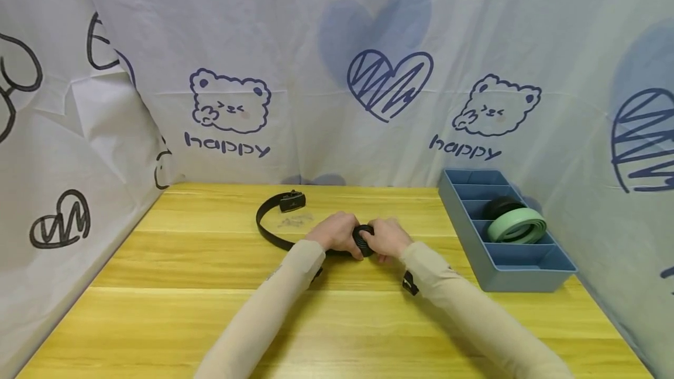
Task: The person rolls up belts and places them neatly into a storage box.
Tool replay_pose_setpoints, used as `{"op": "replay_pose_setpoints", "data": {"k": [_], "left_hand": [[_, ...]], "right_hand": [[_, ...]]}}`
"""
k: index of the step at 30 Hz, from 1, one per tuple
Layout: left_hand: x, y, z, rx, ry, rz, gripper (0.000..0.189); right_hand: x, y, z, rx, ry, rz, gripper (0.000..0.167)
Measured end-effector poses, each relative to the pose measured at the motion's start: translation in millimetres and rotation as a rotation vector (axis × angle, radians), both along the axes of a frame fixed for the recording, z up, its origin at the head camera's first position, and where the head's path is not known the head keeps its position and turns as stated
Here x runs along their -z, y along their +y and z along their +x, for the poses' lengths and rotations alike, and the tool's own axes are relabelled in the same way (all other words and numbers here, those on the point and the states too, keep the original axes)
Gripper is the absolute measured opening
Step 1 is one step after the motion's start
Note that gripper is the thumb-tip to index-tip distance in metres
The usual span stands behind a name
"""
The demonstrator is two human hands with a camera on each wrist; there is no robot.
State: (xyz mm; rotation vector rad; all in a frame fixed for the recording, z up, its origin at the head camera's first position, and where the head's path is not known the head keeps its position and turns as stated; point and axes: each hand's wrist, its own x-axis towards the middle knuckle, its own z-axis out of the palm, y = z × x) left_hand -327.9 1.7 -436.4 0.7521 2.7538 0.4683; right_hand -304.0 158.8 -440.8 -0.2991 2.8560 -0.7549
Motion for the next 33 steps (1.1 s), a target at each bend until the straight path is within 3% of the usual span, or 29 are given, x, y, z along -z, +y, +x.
{"op": "replay_pose_setpoints", "data": {"k": [3, 7, 12, 18, 21, 25, 33], "left_hand": [[-0.4, 2.6, 1.3, -0.004, 0.016, -0.012, 0.042], [-0.8, 3.5, 1.4, 0.011, -0.01, -0.017, 0.048], [-2.7, 1.9, -1.9, 0.055, -0.043, -0.029, 0.059], [-4.0, -1.1, -5.9, 0.114, -0.101, -0.013, 0.07], [-3.2, -2.0, -6.3, 0.097, -0.108, -0.003, 0.068], [-0.1, -2.3, -5.3, 0.049, -0.05, -0.028, 0.064], [3.4, -0.5, -1.5, -0.011, 0.036, -0.057, 0.055]], "right_hand": [[-5.0, 0.2, -2.0, 0.01, -0.045, 0.005, 0.036], [-12.2, 2.9, -8.1, -0.056, -0.034, 0.068, 0.041], [-19.3, 4.5, -15.9, -0.127, -0.074, 0.086, 0.034], [-20.2, 5.8, -21.2, -0.156, -0.109, 0.114, 0.021], [-17.1, 6.4, -21.2, -0.155, -0.072, 0.13, 0.017], [-9.1, 6.7, -17.0, -0.117, -0.048, 0.091, 0.02], [-1.3, 1.8, -7.6, 0.004, -0.194, -0.11, 0.034]]}}
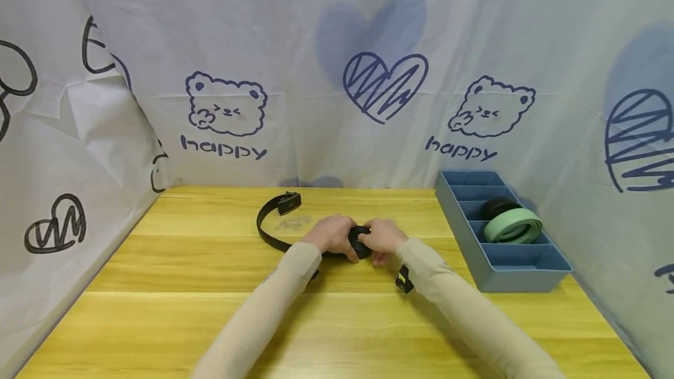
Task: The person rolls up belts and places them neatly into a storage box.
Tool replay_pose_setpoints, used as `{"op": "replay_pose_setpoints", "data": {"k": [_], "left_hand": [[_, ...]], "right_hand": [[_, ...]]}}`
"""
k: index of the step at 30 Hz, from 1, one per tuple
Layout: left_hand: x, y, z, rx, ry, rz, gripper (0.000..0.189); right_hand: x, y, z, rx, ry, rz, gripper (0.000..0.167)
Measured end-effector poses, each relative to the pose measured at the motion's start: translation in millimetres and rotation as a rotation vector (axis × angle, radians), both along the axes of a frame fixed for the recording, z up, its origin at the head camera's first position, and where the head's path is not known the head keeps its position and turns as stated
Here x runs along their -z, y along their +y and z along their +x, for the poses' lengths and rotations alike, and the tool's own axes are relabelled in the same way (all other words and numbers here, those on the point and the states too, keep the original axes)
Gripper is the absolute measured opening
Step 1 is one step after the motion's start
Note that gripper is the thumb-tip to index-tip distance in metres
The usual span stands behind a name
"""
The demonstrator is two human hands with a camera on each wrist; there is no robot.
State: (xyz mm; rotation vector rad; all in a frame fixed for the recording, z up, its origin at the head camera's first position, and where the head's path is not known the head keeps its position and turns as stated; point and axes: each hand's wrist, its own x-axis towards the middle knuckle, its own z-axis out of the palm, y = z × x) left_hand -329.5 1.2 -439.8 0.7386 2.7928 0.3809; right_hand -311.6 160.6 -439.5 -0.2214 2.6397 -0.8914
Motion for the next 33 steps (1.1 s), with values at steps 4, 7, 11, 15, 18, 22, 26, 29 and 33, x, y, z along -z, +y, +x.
{"op": "replay_pose_setpoints", "data": {"k": [4, 7, 11, 15, 18, 22, 26, 29, 33], "left_hand": [[-0.2, -2.2, 1.5, 0.02, -0.014, -0.005, 0.054], [-0.9, -6.2, 1.0, 0.061, -0.064, 0.01, 0.057], [-6.0, -12.1, 0.2, 0.102, -0.131, 0.035, 0.064], [-11.9, -15.6, -0.3, 0.116, -0.176, 0.036, 0.075], [-12.2, -16.4, -0.5, 0.105, -0.184, 0.026, 0.078], [-9.8, -13.0, -0.6, 0.069, -0.157, 0.033, 0.07], [-7.9, -7.1, 0.9, 0.012, -0.112, 0.067, 0.052], [-6.4, -3.3, 3.4, -0.028, -0.076, 0.085, 0.042], [-5.0, 1.2, 6.4, -0.063, -0.042, 0.08, 0.039]], "right_hand": [[-1.9, -1.0, -0.3, -0.008, -0.024, -0.012, 0.042], [-5.5, -0.4, -2.2, -0.056, -0.02, 0.032, 0.044], [-11.7, 0.5, -6.8, -0.126, -0.016, 0.069, 0.041], [-14.8, 1.6, -12.1, -0.181, -0.023, 0.085, 0.039], [-14.5, 1.9, -14.4, -0.195, -0.031, 0.101, 0.034], [-12.3, 2.1, -12.9, -0.164, -0.009, 0.121, 0.02], [-7.8, 1.8, -7.4, -0.073, 0.054, 0.118, 0.025], [-5.3, 2.5, -3.3, -0.013, 0.071, 0.104, 0.027], [-4.2, 3.0, -0.9, 0.023, 0.033, 0.061, 0.027]]}}
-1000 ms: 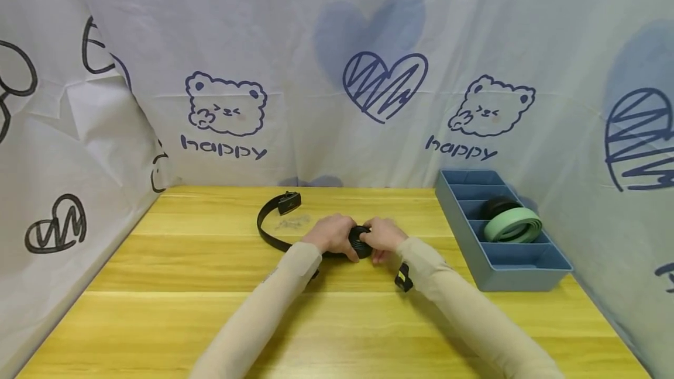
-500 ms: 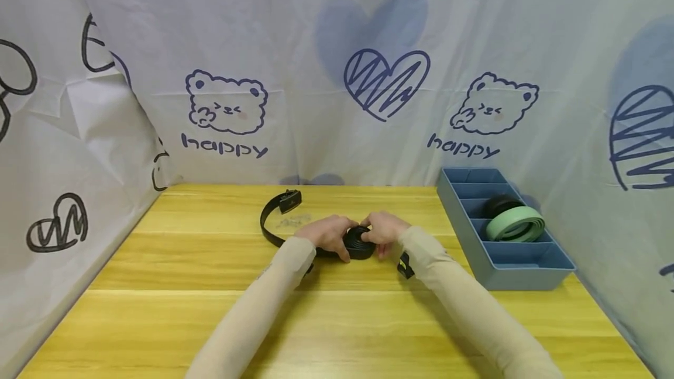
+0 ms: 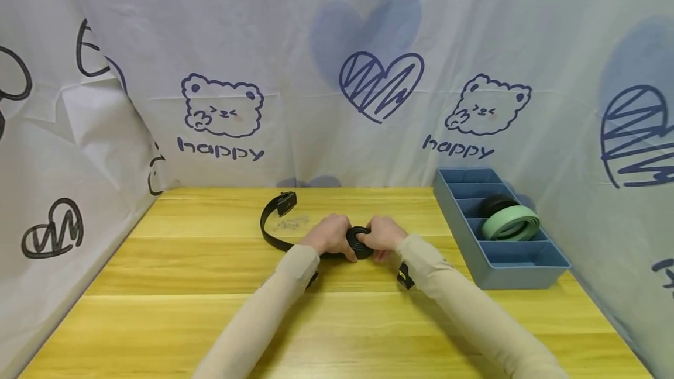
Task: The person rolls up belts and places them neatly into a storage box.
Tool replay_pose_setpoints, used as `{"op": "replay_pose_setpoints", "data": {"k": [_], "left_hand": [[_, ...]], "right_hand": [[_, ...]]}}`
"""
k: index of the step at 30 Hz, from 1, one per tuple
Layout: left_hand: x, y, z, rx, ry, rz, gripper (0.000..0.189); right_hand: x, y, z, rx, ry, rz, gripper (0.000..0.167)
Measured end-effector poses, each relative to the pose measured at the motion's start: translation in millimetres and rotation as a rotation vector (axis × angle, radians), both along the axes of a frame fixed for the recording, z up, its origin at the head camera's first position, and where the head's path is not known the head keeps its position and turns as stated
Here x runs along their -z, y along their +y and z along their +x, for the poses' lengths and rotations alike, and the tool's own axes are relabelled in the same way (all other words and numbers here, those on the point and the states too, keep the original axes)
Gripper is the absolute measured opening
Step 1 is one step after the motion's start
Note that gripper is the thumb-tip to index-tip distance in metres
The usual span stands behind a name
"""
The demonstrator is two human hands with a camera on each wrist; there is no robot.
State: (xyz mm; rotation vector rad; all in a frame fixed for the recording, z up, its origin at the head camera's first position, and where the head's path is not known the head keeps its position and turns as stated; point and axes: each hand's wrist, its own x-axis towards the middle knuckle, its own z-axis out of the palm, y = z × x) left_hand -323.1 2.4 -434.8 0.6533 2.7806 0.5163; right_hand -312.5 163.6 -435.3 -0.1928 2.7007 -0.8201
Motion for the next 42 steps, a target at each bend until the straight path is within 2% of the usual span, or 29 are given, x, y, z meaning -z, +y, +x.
{"op": "replay_pose_setpoints", "data": {"k": [4, 8, 12, 16, 19, 22, 24, 26, 31, 35, 38, 42], "left_hand": [[1.8, 2.3, 1.5, 0.008, 0.004, -0.01, 0.041], [1.9, 0.6, -0.4, 0.071, -0.009, -0.041, 0.045], [-1.2, -3.1, -3.7, 0.143, -0.04, -0.08, 0.055], [-4.0, -4.1, -5.6, 0.185, -0.083, -0.058, 0.073], [-3.0, -2.9, -5.7, 0.192, -0.101, -0.044, 0.075], [-2.1, -1.7, -5.6, 0.166, -0.07, -0.043, 0.068], [-2.4, -1.2, -5.5, 0.137, -0.031, -0.046, 0.064], [-3.4, -1.1, -5.2, 0.107, 0.006, -0.046, 0.06], [-4.1, -0.7, -1.8, 0.07, 0.054, -0.039, 0.044], [-1.0, 0.2, 1.5, 0.046, 0.078, -0.044, 0.04], [1.2, 0.4, 2.5, 0.04, 0.097, -0.056, 0.044], [2.2, -1.4, 0.7, 0.071, 0.083, -0.065, 0.047]], "right_hand": [[3.2, 1.1, -3.0, 0.035, -0.063, -0.069, 0.025], [1.1, 3.1, -9.3, 0.01, -0.11, -0.078, 0.025], [-6.7, 3.5, -15.7, -0.094, -0.136, -0.028, 0.027], [-15.2, 3.5, -19.7, -0.16, -0.15, 0.037, 0.026], [-18.6, 2.6, -20.9, -0.205, -0.139, 0.103, 0.021], [-20.3, 0.3, -20.8, -0.248, -0.088, 0.166, 0.017], [-20.1, -0.6, -20.0, -0.241, -0.054, 0.184, 0.019], [-19.4, -1.3, -18.9, -0.2, -0.036, 0.176, 0.022], [-15.1, -1.7, -12.4, -0.071, -0.041, 0.073, 0.028], [-6.8, -3.1, -7.9, 0.0, -0.088, -0.035, 0.027], [-0.5, -3.3, -7.6, 0.03, -0.111, -0.091, 0.033], [0.7, -1.8, -11.7, 0.012, -0.089, -0.07, 0.044]]}}
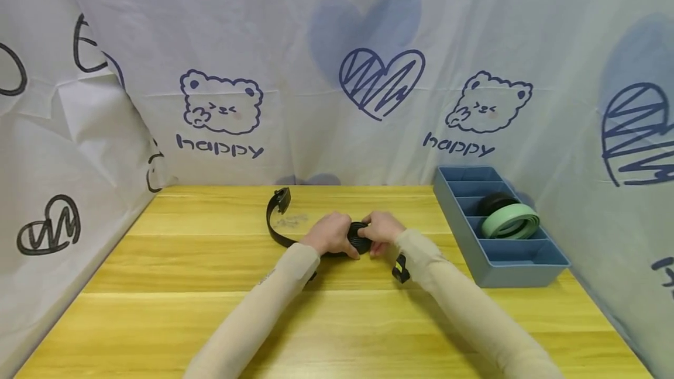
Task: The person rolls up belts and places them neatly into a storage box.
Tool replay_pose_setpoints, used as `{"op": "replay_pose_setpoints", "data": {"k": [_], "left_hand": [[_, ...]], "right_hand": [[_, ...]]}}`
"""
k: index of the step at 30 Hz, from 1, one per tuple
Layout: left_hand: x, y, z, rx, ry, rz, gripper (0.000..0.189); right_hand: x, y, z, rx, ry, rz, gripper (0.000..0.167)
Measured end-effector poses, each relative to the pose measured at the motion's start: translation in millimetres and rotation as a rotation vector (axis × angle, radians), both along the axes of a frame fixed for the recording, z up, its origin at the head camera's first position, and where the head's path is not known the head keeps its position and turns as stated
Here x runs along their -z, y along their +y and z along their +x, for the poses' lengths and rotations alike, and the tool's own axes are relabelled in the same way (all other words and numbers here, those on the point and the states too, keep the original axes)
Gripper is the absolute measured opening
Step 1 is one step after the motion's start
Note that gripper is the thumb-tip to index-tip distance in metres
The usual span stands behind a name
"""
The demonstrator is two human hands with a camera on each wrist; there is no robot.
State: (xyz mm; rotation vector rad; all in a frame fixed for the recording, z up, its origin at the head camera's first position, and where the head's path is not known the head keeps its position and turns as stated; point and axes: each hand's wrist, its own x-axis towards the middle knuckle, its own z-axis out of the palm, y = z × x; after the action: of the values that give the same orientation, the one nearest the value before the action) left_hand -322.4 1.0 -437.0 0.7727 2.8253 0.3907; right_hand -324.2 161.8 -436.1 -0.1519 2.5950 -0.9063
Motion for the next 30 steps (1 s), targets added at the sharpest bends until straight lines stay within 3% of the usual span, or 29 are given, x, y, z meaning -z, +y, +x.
{"op": "replay_pose_setpoints", "data": {"k": [8, 14, 19, 24, 30], "left_hand": [[-5.4, -12.8, -6.1, 0.074, -0.118, 0.002, 0.057], [-7.2, -18.4, -6.6, 0.09, -0.152, 0.006, 0.065], [-5.1, -14.5, -4.0, 0.077, -0.092, 0.01, 0.049], [-5.7, -8.8, -0.9, 0.048, -0.019, -0.012, 0.045], [-4.8, -1.2, 4.7, 0.014, 0.038, -0.028, 0.048]], "right_hand": [[-14.6, -2.1, -9.6, -0.205, 0.037, 0.12, 0.03], [-27.4, -12.0, -12.4, -0.322, 0.058, 0.276, 0.028], [-26.5, -13.3, -10.4, -0.265, 0.074, 0.306, 0.012], [-19.5, -8.2, -4.1, -0.203, 0.084, 0.225, 0.017], [-13.8, -3.7, 5.0, -0.1, -0.038, 0.111, 0.045]]}}
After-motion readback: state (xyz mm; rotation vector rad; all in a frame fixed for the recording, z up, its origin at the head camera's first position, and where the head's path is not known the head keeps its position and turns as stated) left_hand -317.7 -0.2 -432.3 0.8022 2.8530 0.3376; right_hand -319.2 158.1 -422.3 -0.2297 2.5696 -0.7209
